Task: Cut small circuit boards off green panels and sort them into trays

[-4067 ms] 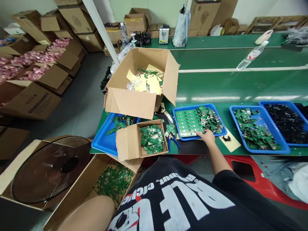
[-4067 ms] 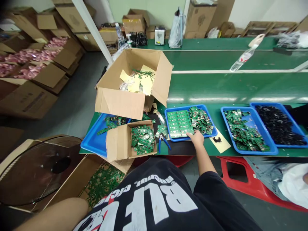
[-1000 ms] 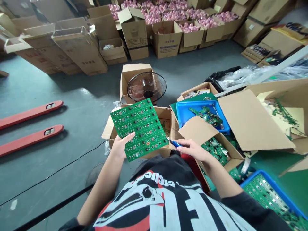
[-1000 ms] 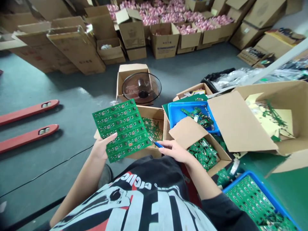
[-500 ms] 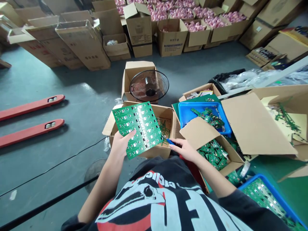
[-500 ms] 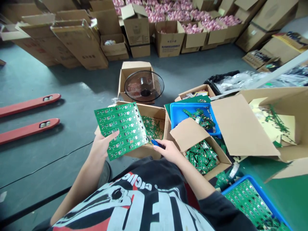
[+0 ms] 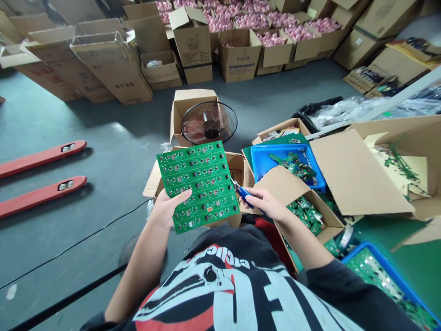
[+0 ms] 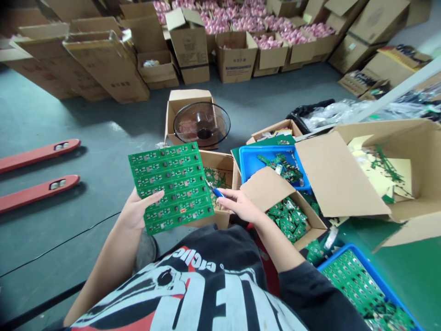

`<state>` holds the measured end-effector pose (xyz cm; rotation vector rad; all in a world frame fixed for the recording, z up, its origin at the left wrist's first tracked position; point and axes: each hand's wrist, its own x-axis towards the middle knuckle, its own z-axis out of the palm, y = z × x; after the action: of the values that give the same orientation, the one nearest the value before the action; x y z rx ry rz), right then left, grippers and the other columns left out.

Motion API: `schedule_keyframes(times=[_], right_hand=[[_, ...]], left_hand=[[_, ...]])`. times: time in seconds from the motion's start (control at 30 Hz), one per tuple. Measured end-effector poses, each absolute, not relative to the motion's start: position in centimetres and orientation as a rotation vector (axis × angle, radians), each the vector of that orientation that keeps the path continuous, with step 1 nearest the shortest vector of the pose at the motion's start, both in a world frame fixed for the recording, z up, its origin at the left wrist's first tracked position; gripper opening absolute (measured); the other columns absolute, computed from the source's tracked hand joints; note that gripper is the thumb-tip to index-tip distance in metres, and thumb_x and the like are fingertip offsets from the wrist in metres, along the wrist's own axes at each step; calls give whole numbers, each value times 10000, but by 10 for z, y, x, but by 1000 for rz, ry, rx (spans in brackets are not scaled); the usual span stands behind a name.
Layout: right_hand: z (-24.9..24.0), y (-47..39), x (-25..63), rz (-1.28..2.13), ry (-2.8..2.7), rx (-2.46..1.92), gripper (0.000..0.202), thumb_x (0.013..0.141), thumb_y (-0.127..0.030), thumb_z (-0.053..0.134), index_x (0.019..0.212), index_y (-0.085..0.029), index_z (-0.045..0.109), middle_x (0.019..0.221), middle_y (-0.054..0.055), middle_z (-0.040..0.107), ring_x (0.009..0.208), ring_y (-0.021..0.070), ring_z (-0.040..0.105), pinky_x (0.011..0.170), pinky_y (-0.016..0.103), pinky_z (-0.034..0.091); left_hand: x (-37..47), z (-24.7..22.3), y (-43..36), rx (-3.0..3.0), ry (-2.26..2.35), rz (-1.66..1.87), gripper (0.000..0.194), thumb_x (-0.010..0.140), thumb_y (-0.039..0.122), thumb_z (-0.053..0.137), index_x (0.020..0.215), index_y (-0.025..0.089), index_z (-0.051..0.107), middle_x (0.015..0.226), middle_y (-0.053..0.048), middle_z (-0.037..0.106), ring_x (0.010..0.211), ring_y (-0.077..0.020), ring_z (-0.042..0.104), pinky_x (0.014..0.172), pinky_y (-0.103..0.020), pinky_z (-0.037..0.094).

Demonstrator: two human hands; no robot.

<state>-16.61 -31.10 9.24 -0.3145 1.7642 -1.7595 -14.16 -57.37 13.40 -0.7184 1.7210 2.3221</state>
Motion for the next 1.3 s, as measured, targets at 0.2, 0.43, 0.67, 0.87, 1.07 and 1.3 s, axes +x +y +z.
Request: schedule_keyframes(times=[0.2, 0.43, 0.67, 0.87, 1.07, 1.3], right_hand=[[94, -313, -168, -1698, 1896, -276, 491, 752, -535, 531, 1015, -135, 637, 771, 44, 643, 651, 160, 559, 604, 294, 462], [73, -329, -166, -1602, 2195, -201, 472, 759, -480, 550, 1107, -168, 614, 1104, 92, 626, 1009, 283, 561, 904, 436, 412], [66, -336, -166, -1571, 2241, -228, 457, 765, -475, 545, 1112, -184, 601, 1042, 89, 638, 922, 248, 579, 832, 396, 446], [86, -326, -172, -1827, 1810, -354, 479, 757, -542, 521, 1036, -165, 618, 893, 49, 634, 746, 158, 560, 717, 311, 461], [95, -320, -177, -1768, 1884, -336, 458, 755, -529, 527, 973, -145, 647, 684, 16, 580, 554, 111, 469, 572, 271, 427], [77, -331, -170, -1721, 2127, -180, 485, 739, -491, 556, 1061, -135, 628, 854, 71, 649, 804, 228, 583, 746, 367, 456]], left_hand=[[-140, 131, -569, -693, 1875, 2325, 370, 513, 245, 785, 848, 156, 657, 869, -62, 696, 805, -256, 642, 675, -371, 540], [-139, 130, -560, -758, 2194, 2239, 328, 516, 265, 774, 805, 153, 667, 797, -37, 697, 730, -225, 638, 632, -312, 517], [-136, 138, -562, -827, 2206, 2183, 388, 507, 292, 781, 851, 155, 666, 862, -46, 694, 787, -237, 636, 685, -321, 510], [-131, 147, -575, -740, 1818, 2198, 457, 479, 274, 799, 889, 141, 648, 839, -85, 693, 768, -272, 647, 670, -394, 532], [-130, 143, -572, -693, 1852, 2215, 424, 510, 264, 787, 893, 148, 647, 831, -76, 695, 755, -257, 648, 675, -381, 533], [-127, 140, -562, -675, 2271, 2068, 344, 538, 299, 767, 833, 157, 663, 830, -43, 692, 769, -225, 632, 673, -312, 507]])
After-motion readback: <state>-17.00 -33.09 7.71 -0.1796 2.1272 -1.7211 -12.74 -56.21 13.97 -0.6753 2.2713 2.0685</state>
